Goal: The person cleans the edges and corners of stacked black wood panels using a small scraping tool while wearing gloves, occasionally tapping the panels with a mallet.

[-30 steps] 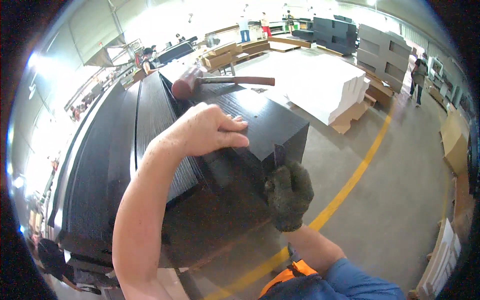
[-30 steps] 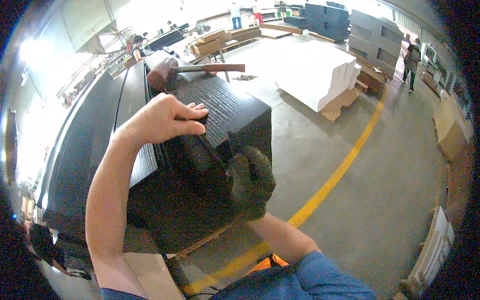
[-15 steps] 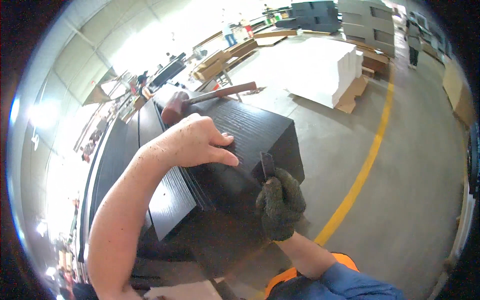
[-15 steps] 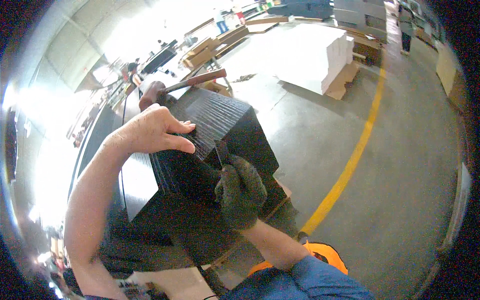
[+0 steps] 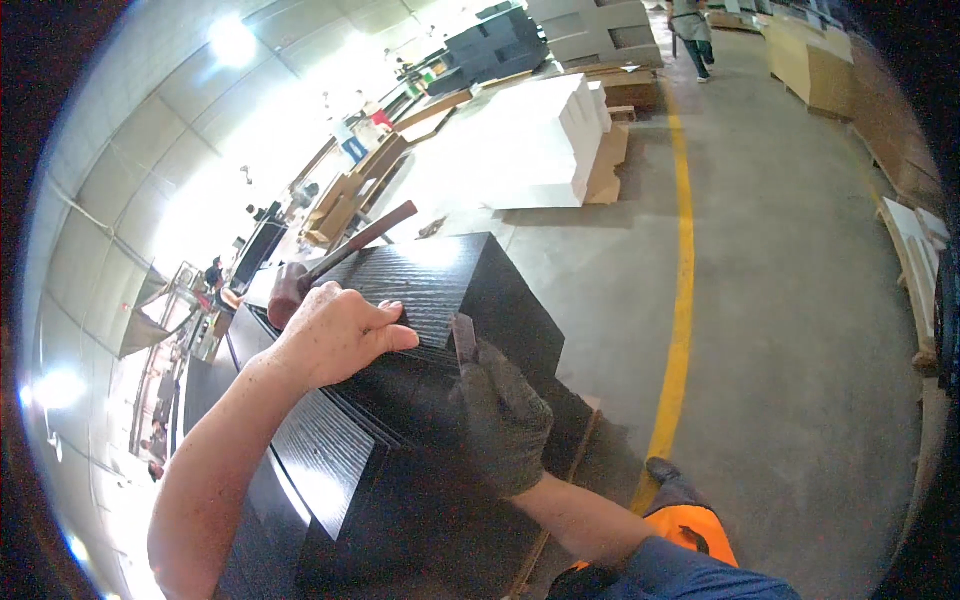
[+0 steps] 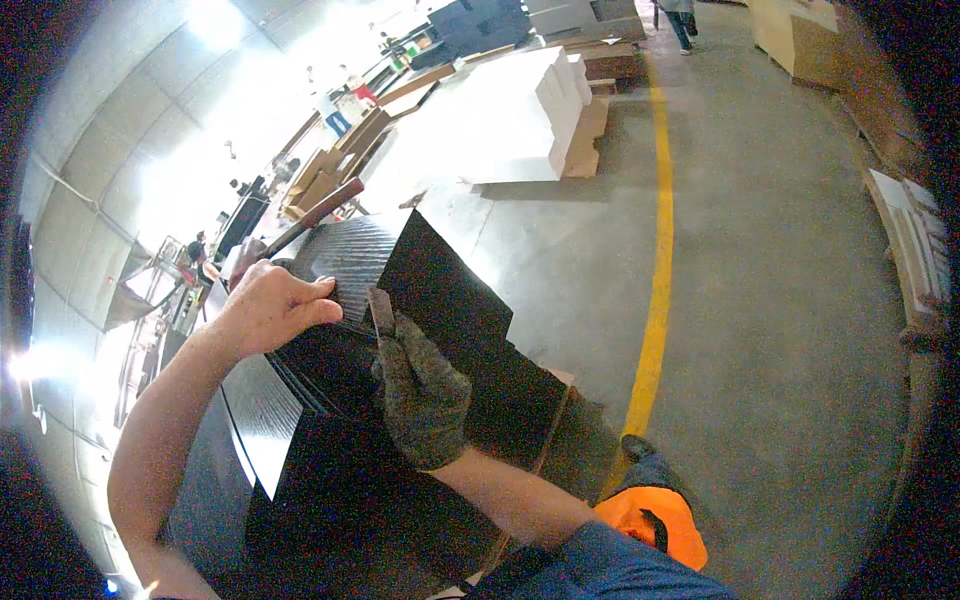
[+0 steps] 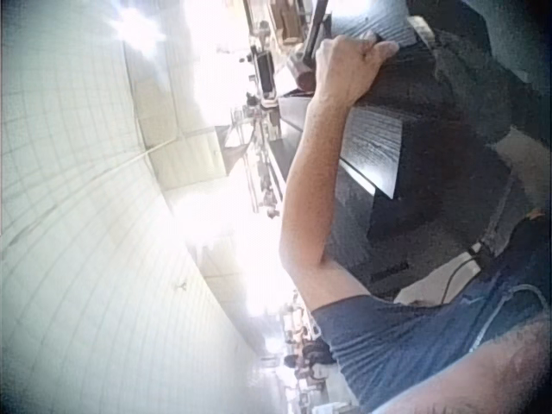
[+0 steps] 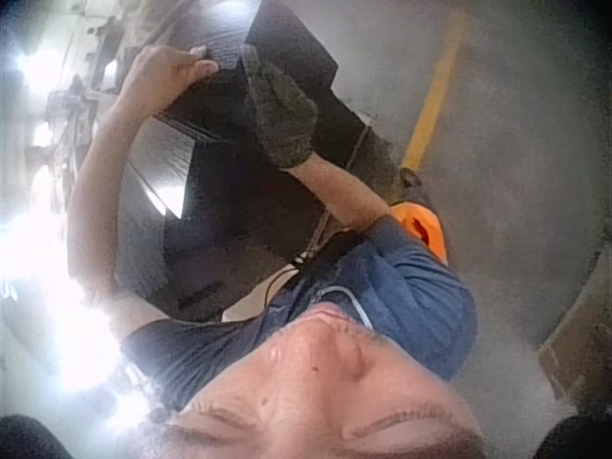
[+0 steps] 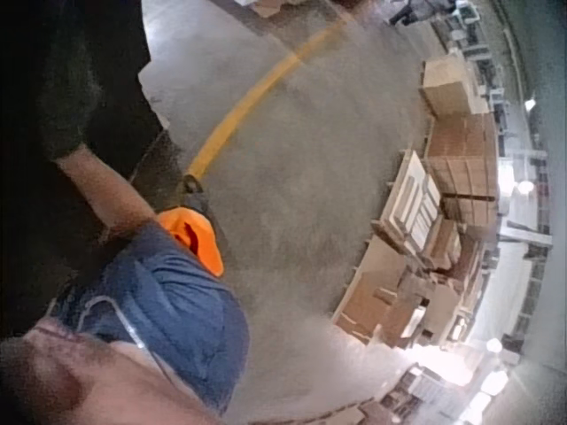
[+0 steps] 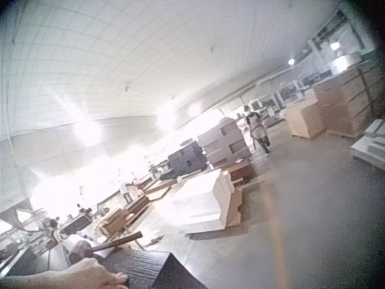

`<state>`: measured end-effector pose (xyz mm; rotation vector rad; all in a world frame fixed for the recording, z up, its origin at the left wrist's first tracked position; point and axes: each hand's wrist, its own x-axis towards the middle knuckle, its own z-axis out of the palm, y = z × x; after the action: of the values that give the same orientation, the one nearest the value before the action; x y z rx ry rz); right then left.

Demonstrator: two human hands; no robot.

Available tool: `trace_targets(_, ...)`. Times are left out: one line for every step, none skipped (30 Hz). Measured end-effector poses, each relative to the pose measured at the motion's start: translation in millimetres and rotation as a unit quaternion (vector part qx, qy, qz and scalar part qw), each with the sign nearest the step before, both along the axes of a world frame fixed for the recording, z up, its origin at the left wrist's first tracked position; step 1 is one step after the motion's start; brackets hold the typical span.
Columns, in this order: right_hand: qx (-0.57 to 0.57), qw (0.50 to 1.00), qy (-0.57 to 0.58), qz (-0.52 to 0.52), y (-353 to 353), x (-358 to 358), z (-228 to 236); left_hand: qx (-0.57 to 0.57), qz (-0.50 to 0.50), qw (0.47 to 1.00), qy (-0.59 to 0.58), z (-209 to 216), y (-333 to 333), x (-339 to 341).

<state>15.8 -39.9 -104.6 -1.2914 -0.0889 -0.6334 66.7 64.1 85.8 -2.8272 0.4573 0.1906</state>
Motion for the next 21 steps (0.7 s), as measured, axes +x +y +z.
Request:
trace_targets(-0.023,0.999,0.024,0.013,1,-3,1,-0.007,-0.022,1.000,-0.002,-1,2,0)
trace_targets(-0.025,0.999,0.024,0.010,3,-5,2,-0.009,-0.025,1.000,-0.002,-1,2,0)
trace_targets(0.023,0.999,0.042,0.023,5,-7,4,-0.002,-0.043,0.999,-0.010,-2,2,0)
trace_targets(0.072,0.995,0.058,0.037,9,-8,4,0.006,-0.059,0.998,-0.019,-3,3,1)
trace_targets(0.070,0.995,0.058,0.037,13,-8,4,0.004,-0.058,0.998,-0.019,-3,4,1)
trace_targets(0.124,0.989,0.068,0.038,19,-7,3,-0.003,-0.059,0.998,-0.018,-3,4,1)
trace_targets(0.179,0.980,0.077,0.040,24,-5,2,-0.008,-0.059,0.998,-0.016,-4,6,2)
trace_targets(0.177,0.980,0.078,0.041,28,-4,0,-0.009,-0.058,0.998,-0.016,-4,7,2)
trace_targets(0.239,0.969,0.038,0.055,32,-3,-2,-0.008,-0.059,0.998,-0.016,-5,8,2)
trace_targets(0.300,0.951,0.000,0.071,34,-3,-4,-0.006,-0.060,0.998,-0.014,-5,8,1)
trace_targets(0.299,0.952,0.002,0.071,32,1,-8,-0.007,-0.058,0.998,-0.012,-6,7,1)
trace_targets(0.034,0.992,-0.066,-0.105,26,7,-14,0.007,-0.053,0.998,-0.019,-6,5,0)
trace_targets(-0.234,0.926,-0.128,-0.268,20,9,-11,0.023,-0.047,0.998,-0.025,-6,3,-1)
trace_targets(-0.235,0.926,-0.126,-0.267,19,6,-6,0.023,-0.046,0.998,-0.022,-5,3,-3)
trace_targets(-0.044,0.993,-0.039,-0.106,17,-1,2,0.008,-0.049,0.998,-0.031,-5,4,-5)
trace_targets(0.150,0.985,0.052,0.062,15,-6,8,-0.007,-0.052,0.998,-0.039,-5,5,-7)
trace_targets(0.149,0.985,0.054,0.062,15,-5,3,-0.008,-0.051,0.998,-0.037,-5,6,-8)
trace_targets(0.004,1.000,-0.010,-0.018,16,-3,-4,-0.006,-0.055,0.997,-0.045,-4,8,-10)
trace_targets(-0.141,0.983,-0.071,-0.099,13,0,-10,-0.003,-0.061,0.997,-0.050,-5,7,-8)
trace_targets(-0.140,0.983,-0.067,-0.100,12,1,-12,0.000,-0.061,0.997,-0.049,-7,5,-7)
trace_targets(-0.093,0.992,-0.049,-0.063,11,1,-12,0.000,-0.062,0.997,-0.046,-9,3,-6)
